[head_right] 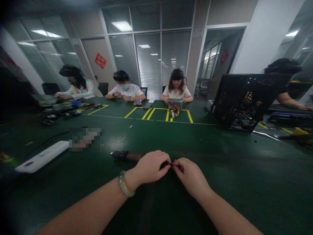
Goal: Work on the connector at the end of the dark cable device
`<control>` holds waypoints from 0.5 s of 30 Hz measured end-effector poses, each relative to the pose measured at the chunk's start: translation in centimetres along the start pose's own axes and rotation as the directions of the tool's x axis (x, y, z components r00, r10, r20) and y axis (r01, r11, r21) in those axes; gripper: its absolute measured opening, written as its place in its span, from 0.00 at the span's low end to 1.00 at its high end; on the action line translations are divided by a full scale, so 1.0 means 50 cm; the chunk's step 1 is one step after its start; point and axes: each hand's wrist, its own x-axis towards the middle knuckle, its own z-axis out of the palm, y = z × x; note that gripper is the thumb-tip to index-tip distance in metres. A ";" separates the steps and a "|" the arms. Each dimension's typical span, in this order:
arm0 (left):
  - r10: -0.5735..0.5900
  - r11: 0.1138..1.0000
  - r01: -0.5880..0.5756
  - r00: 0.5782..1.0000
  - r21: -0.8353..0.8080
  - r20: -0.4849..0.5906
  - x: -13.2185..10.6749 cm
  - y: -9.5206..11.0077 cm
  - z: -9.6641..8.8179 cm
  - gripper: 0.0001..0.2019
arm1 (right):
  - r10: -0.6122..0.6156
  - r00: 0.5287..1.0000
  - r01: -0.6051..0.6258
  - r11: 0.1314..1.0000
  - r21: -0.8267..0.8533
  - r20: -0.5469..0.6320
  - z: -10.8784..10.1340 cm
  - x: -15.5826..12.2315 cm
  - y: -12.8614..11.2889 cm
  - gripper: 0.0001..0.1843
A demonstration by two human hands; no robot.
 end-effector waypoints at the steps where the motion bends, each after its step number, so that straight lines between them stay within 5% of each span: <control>1: 0.003 1.000 -0.003 1.000 -0.007 -0.005 -0.001 0.000 0.000 0.05 | 0.002 1.000 -0.002 1.000 0.005 0.002 0.000 0.000 0.000 0.08; 15: -0.004 1.000 0.004 1.000 -0.001 0.011 0.001 -0.001 0.001 0.04 | 0.016 1.000 -0.016 1.000 -0.009 0.010 -0.005 -0.003 -0.011 0.09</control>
